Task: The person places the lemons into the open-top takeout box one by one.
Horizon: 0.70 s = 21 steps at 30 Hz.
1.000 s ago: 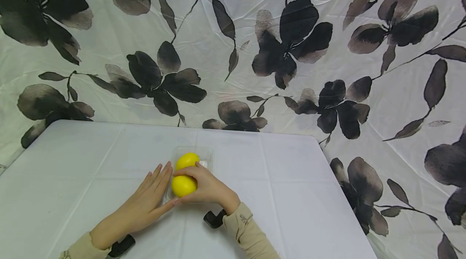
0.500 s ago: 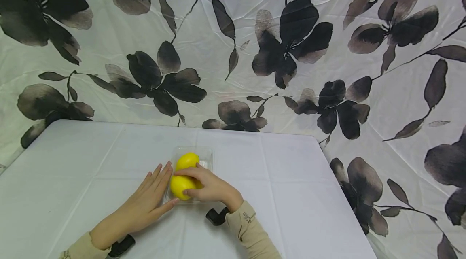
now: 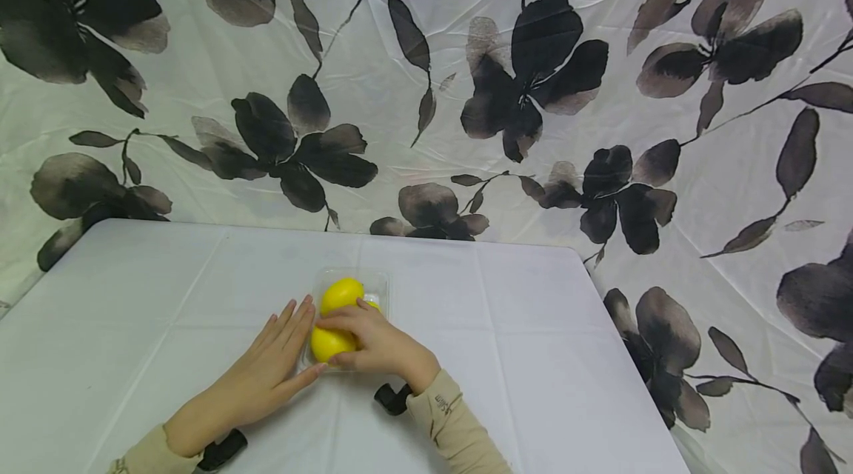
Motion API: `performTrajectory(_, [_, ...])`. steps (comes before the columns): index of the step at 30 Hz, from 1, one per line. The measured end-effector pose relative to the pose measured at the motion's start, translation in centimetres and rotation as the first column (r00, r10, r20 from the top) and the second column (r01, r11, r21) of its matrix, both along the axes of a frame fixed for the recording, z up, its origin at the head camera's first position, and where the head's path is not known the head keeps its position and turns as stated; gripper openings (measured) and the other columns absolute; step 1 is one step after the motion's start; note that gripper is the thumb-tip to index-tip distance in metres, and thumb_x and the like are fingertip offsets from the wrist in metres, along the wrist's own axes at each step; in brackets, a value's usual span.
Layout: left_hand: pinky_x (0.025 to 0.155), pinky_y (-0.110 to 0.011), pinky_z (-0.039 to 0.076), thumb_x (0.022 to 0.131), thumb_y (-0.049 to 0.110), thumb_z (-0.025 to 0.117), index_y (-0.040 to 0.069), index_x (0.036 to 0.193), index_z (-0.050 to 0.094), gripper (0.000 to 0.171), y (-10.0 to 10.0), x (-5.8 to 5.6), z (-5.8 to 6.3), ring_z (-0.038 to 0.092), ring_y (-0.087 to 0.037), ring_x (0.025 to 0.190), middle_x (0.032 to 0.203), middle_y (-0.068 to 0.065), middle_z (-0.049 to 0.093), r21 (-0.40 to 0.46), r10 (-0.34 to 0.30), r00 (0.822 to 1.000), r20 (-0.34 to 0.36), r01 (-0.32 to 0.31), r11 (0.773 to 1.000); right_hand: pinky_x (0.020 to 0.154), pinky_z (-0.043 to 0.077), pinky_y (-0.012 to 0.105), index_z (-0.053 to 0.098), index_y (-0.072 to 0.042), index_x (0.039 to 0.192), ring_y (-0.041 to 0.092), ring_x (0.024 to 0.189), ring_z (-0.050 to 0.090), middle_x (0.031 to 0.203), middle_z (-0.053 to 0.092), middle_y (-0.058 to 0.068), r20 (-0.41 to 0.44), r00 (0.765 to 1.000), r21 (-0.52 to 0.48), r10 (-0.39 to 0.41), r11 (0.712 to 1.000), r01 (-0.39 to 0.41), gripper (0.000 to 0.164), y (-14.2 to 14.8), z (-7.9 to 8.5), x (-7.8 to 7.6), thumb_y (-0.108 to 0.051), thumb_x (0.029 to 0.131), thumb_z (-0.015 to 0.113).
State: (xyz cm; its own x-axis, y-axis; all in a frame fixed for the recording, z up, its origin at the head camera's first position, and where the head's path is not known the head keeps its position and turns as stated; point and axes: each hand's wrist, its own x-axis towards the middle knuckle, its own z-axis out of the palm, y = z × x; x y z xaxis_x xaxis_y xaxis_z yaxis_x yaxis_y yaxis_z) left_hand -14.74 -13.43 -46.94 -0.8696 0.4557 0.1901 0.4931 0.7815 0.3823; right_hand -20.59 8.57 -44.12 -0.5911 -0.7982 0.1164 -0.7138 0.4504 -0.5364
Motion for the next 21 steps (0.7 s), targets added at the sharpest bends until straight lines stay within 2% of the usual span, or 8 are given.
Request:
performTrajectory(9, [0.120, -0.056, 0.009, 0.099, 0.056, 0.048, -0.004, 0.156, 0.019, 0.087, 0.04, 0.03, -0.02, 0.009, -0.041, 0.149, 0.164, -0.018, 0.010, 0.008, -0.002, 1.000, -0.003, 0.002, 1.000, 0.121, 0.012, 0.051, 0.055, -0.006, 0.142, 0.022, 0.140, 0.041, 0.145, 0.053, 0.009, -0.026, 0.999, 0.051, 0.029, 0.998, -0.027, 0.048, -0.13, 0.15, 0.00, -0.019, 0.096, 0.065])
performTrajectory(16, [0.119, -0.057, 0.009, 0.100, 0.055, 0.049, -0.005, 0.155, 0.020, 0.087, 0.03, -0.02, -0.15, 0.009, -0.042, 0.149, 0.164, -0.019, 0.011, 0.011, -0.009, 1.000, -0.018, 0.009, 1.000, 0.121, 0.015, 0.051, 0.058, -0.008, 0.139, 0.019, 0.139, 0.042, 0.143, 0.055, 0.007, -0.051, 0.999, 0.050, 0.009, 0.999, -0.007, 0.048, -0.20, 0.13, -0.03, -0.023, 0.095, 0.068])
performTrajectory(21, [0.120, -0.056, 0.008, 0.099, 0.057, 0.047, -0.002, 0.157, 0.016, 0.088, 0.01, -0.28, -0.23, 0.007, -0.041, 0.150, 0.165, -0.017, 0.009, 0.012, -0.012, 1.000, 0.004, 0.012, 1.000, 0.119, 0.025, 0.045, 0.060, -0.006, 0.135, 0.020, 0.134, 0.046, 0.139, 0.058, 0.007, -0.032, 0.999, -0.044, -0.003, 0.999, 0.002, 0.043, 0.37, 0.64, -0.17, -0.020, 0.095, 0.067])
